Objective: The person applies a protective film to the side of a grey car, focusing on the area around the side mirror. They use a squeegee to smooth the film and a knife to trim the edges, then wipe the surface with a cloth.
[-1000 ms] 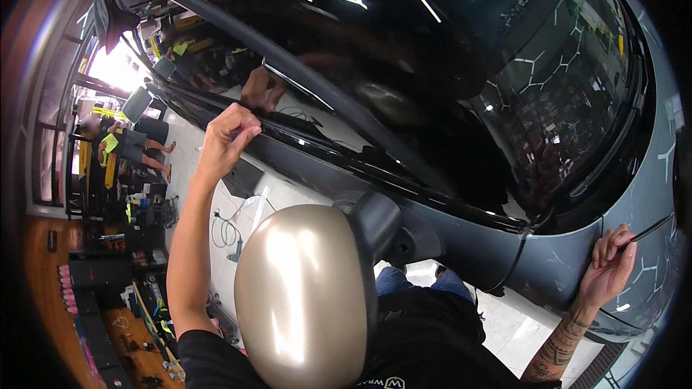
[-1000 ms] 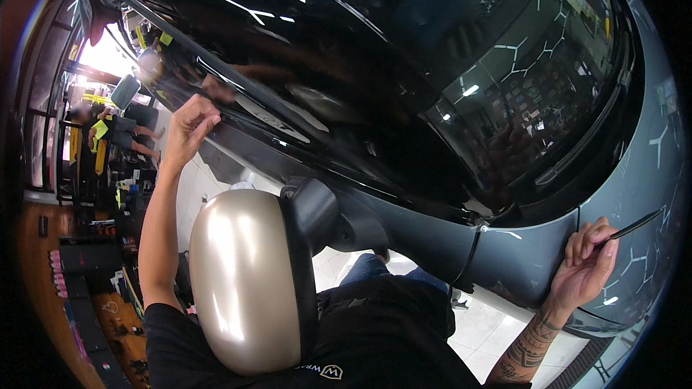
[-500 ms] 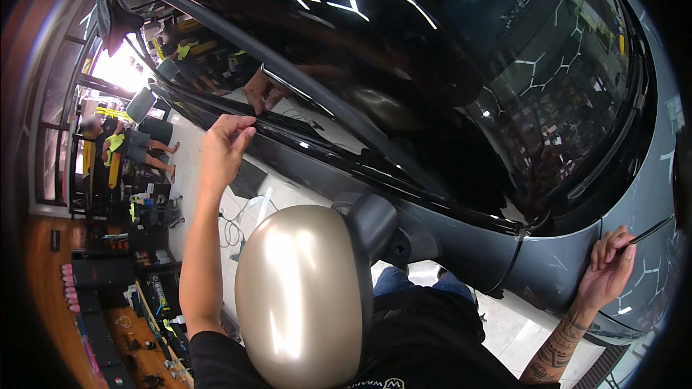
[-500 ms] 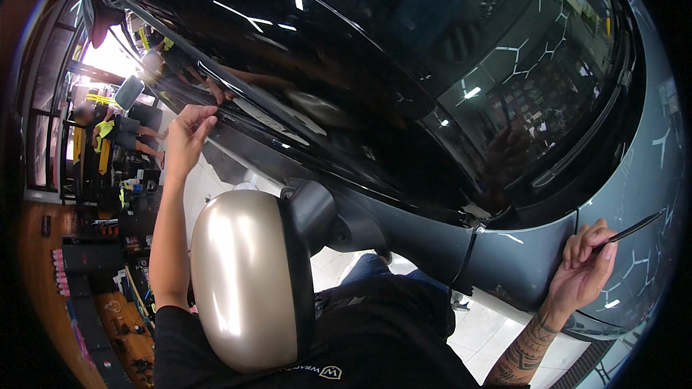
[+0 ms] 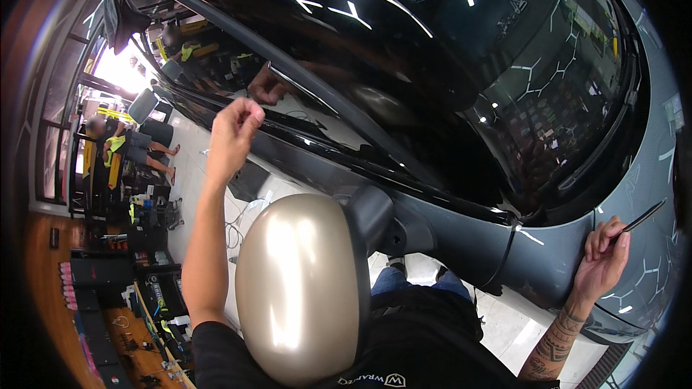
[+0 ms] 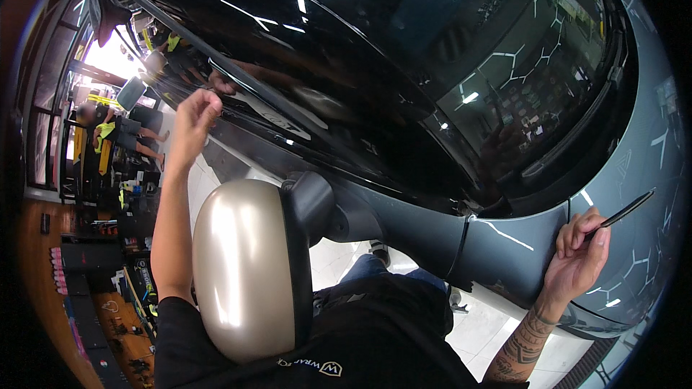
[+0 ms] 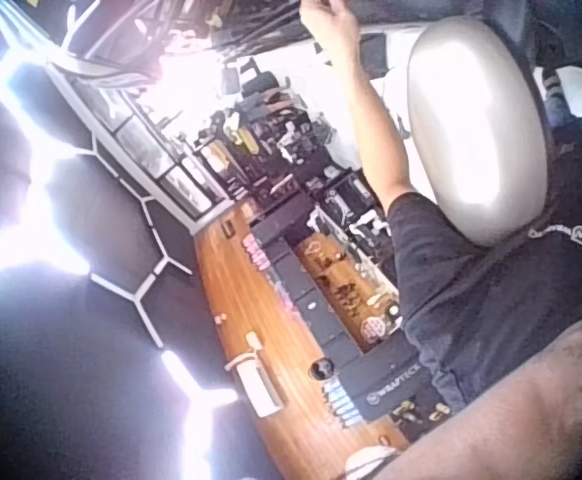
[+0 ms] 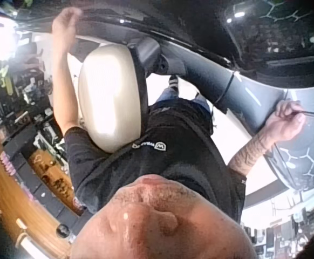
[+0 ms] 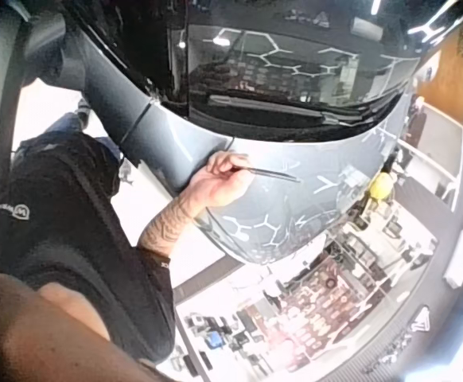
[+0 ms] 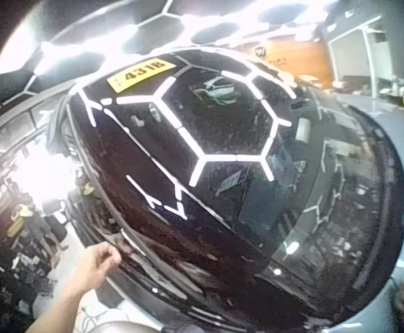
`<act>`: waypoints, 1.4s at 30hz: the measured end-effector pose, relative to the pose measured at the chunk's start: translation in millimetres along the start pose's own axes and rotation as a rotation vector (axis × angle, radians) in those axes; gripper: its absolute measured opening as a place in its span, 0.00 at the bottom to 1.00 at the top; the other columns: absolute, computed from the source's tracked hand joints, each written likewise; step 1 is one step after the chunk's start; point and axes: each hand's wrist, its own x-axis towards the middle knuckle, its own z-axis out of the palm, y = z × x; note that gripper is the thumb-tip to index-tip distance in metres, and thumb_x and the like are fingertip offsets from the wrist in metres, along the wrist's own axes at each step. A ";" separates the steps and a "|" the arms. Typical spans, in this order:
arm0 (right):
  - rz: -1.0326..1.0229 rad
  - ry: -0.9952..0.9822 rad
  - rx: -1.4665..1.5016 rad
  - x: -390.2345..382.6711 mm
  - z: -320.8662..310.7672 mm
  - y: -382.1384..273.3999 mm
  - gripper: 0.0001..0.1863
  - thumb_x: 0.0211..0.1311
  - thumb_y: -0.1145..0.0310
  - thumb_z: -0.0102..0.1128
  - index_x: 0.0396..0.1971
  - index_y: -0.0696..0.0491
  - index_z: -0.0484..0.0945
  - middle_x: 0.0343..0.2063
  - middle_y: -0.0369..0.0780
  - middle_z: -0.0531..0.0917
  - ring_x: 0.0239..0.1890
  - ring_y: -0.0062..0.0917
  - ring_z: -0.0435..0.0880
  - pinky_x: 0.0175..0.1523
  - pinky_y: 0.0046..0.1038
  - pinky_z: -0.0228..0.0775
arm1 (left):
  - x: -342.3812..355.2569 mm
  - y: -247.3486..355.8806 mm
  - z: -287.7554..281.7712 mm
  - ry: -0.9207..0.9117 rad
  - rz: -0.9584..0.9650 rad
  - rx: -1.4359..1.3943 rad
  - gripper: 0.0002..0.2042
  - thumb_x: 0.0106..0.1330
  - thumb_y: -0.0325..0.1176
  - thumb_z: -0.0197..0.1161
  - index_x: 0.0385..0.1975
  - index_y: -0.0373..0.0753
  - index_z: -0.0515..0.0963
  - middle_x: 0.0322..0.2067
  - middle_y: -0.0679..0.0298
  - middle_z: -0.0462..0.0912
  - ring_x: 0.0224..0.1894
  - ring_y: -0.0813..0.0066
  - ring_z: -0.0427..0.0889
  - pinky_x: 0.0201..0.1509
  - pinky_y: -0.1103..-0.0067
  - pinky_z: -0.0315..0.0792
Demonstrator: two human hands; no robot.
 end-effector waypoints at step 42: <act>0.010 -0.015 -0.005 -0.1 -2.4 0.4 0.15 0.74 0.60 0.41 0.32 0.57 0.67 0.22 0.32 0.60 0.20 0.11 0.55 0.23 0.14 0.49 | -6.2 -9.7 -1.1 -0.125 0.391 0.290 0.07 0.55 0.26 0.66 0.33 0.34 0.81 0.30 0.59 0.77 0.36 0.60 0.75 0.41 0.71 0.71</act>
